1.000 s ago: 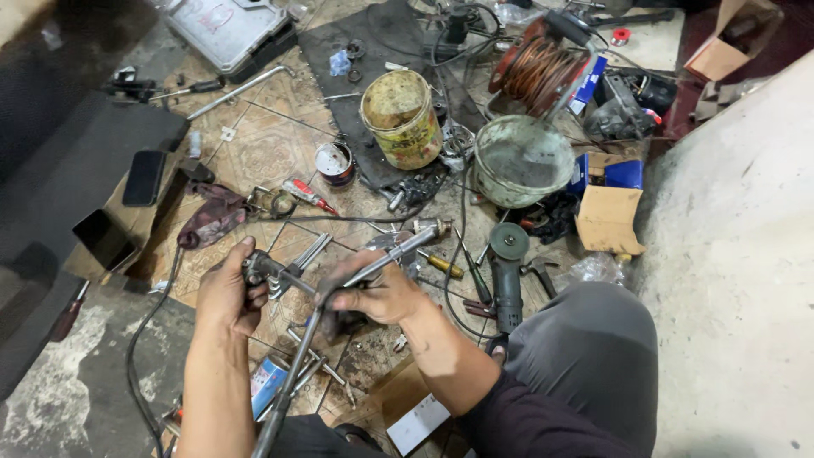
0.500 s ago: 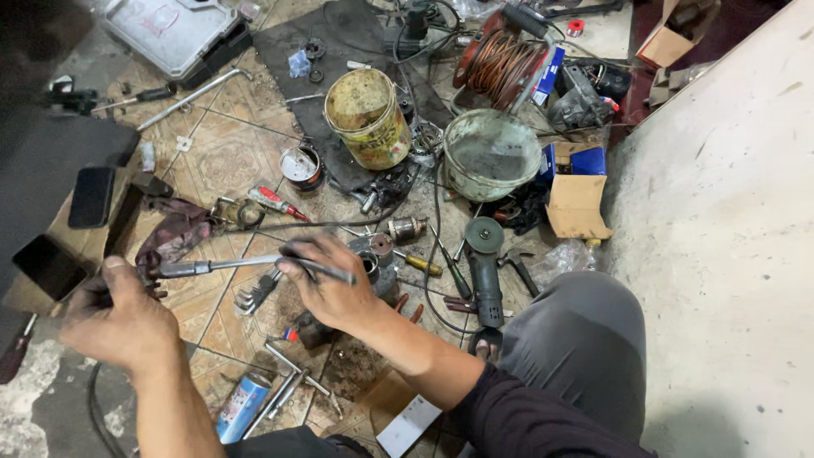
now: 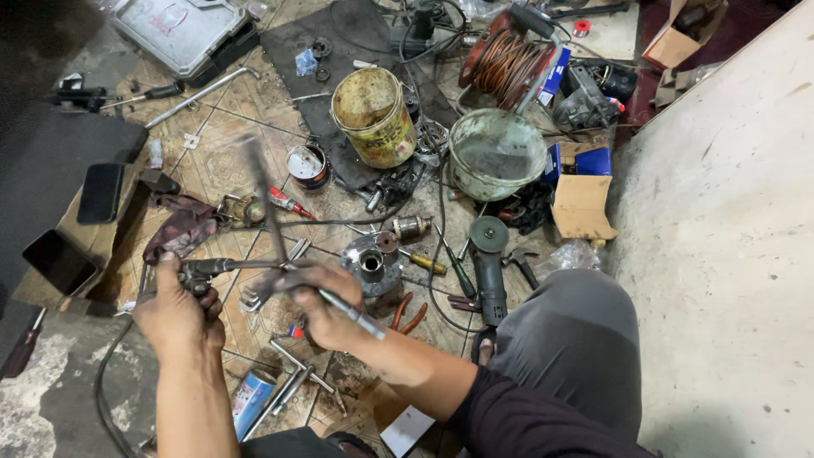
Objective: The person uses an angle grinder to cut and smooth a metal component, then uses pliers and a screwdriver to remove and adjust internal parts. The person works on a disassembled mechanical assembly on the floor.
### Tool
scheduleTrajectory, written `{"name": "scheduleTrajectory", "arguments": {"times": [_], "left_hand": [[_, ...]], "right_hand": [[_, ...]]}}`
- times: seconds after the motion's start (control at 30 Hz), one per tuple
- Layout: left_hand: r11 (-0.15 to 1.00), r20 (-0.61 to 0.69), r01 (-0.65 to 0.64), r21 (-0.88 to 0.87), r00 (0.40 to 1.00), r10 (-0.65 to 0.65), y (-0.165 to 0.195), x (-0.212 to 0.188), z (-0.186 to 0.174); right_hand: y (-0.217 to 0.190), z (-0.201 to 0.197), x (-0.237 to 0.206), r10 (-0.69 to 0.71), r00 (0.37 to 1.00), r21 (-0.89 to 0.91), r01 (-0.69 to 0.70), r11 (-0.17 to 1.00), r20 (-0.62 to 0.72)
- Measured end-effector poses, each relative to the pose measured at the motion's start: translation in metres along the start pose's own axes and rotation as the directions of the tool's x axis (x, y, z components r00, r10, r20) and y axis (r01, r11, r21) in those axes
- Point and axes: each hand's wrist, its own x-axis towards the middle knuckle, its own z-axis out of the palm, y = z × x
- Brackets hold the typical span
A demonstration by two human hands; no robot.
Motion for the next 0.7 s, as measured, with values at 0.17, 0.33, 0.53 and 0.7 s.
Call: {"name": "scheduleTrajectory", "arguments": {"times": [0.17,0.33,0.53,0.7], "left_hand": [[0.859,0.104,-0.491,0.143,0.871,0.480,0.001,0.009,-0.011],[0.938,0.158,-0.309,0.158,0.946,0.285,0.015,0.000,-0.010],[0.994,0.092,-0.109,0.024,0.990,0.106,0.002,-0.002,0.006],[0.940,0.067,-0.328,0.096,0.944,0.323,-0.018,0.023,-0.006]], "right_hand": [[-0.007,-0.029,0.005,0.009,0.979,-0.747,0.149,0.648,0.204],[-0.022,-0.048,0.016,0.542,0.765,-0.085,-0.550,0.831,0.348],[-0.023,-0.014,0.023,0.152,0.966,0.175,-0.190,0.966,0.210],[-0.017,-0.028,0.016,-0.035,0.979,-0.772,0.180,0.610,0.200]]}}
